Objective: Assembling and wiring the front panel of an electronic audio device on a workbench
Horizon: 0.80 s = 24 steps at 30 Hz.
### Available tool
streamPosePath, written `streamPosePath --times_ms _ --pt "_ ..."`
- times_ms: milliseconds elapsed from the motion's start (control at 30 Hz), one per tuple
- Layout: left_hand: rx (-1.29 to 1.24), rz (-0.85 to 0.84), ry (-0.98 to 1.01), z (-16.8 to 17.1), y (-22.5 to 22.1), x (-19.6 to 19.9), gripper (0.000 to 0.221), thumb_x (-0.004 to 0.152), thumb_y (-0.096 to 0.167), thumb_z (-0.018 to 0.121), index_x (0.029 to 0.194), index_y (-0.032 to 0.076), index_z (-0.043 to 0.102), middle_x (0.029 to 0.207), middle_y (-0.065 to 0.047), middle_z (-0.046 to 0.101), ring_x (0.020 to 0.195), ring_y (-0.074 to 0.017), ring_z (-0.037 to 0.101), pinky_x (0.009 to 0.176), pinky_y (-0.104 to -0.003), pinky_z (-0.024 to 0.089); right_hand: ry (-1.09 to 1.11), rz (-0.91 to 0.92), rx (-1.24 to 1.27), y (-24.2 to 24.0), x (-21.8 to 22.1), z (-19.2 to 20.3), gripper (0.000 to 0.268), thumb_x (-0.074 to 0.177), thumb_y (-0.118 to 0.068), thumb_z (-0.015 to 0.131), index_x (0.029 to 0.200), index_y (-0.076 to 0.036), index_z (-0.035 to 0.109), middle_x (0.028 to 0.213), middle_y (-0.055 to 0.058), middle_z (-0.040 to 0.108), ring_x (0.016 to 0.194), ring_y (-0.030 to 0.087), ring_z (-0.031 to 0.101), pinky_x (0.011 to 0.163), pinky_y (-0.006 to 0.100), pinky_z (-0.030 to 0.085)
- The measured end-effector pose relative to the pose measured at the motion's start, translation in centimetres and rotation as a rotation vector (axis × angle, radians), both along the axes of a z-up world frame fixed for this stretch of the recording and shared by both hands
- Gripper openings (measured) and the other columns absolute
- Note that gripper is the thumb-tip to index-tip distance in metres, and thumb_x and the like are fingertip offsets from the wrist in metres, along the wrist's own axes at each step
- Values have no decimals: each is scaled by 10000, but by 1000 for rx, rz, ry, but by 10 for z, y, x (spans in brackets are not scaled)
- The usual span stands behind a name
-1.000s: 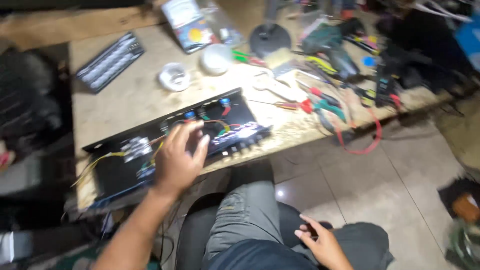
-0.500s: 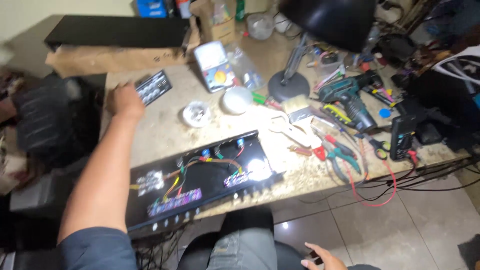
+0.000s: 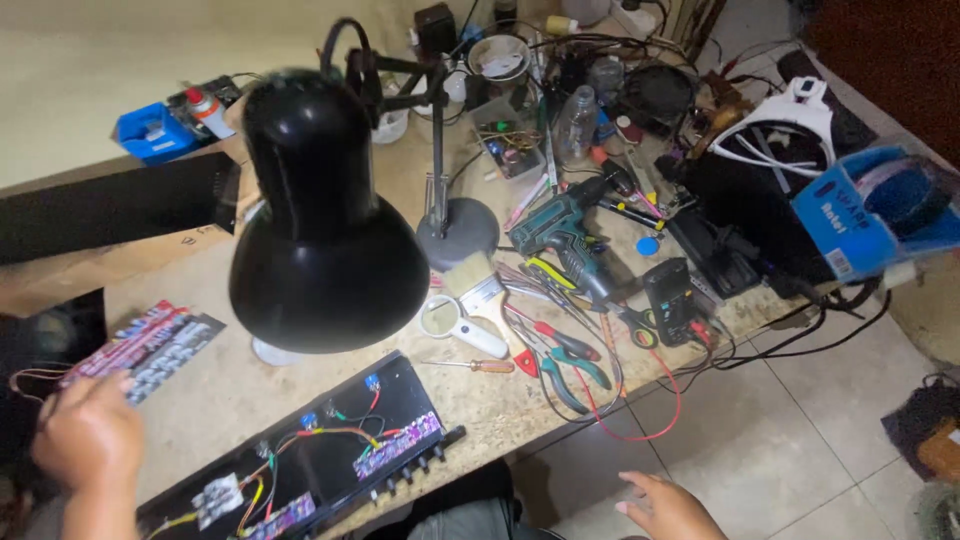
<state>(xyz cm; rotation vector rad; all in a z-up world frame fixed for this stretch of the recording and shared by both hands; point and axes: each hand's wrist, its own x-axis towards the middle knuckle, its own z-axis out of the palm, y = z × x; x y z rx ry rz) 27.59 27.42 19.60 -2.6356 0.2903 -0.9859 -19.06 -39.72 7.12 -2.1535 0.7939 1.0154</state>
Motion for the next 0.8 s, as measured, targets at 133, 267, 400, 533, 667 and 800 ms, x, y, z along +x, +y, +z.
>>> streamPosePath --times_ms 133,267,400,533,667,800 --pt "-219 -331 94 115 -119 -156 260 1075 -106 651 975 77 806 834 -109 631 774 -383 568 779 -491 493 85 -62 10 -18 -41 68 600 853 -605 727 1415 -442 592 1226 -122 772 1025 42 794 903 205 564" --pt "-285 -517 406 141 -195 -282 297 866 20 612 1105 146 736 926 -41 718 822 -302 621 780 -397 510 85 -440 152 -8 -74 204 545 912 -409 753 1438 -294 665 1244 -12 795 1062 135 758 949 266 559" --pt "-503 -895 527 197 -313 -368 333 978 16 447 1042 140 749 919 -15 715 802 -248 656 706 -339 531 -170 -517 102 -6 -103 310 423 878 -415 730 1273 -270 765 1167 -38 834 1096 101 779 991 234 546" --pt "-400 -1208 553 186 -404 -390 296 919 41 539 1050 234 722 889 51 621 719 -191 579 549 -326 483 -484 -927 324 -11 -137 343 642 802 -288 823 1406 -154 653 1426 9 725 1270 227 725 1031 333 558" --pt "-390 -1383 739 183 -503 -397 348 807 46 616 1015 286 757 896 73 652 797 -195 616 573 -353 528 -1126 -338 -5 -39 -165 379 489 876 -314 815 1326 -198 665 1351 57 648 1211 258 644 984 403 520" --pt "-239 -1665 668 218 -596 -424 249 823 77 573 981 207 713 780 -3 581 724 -243 574 514 -392 449 -1361 -312 -326 -52 -196 379 138 914 -160 774 1048 -132 756 1006 46 777 859 264 708 741 365 562"
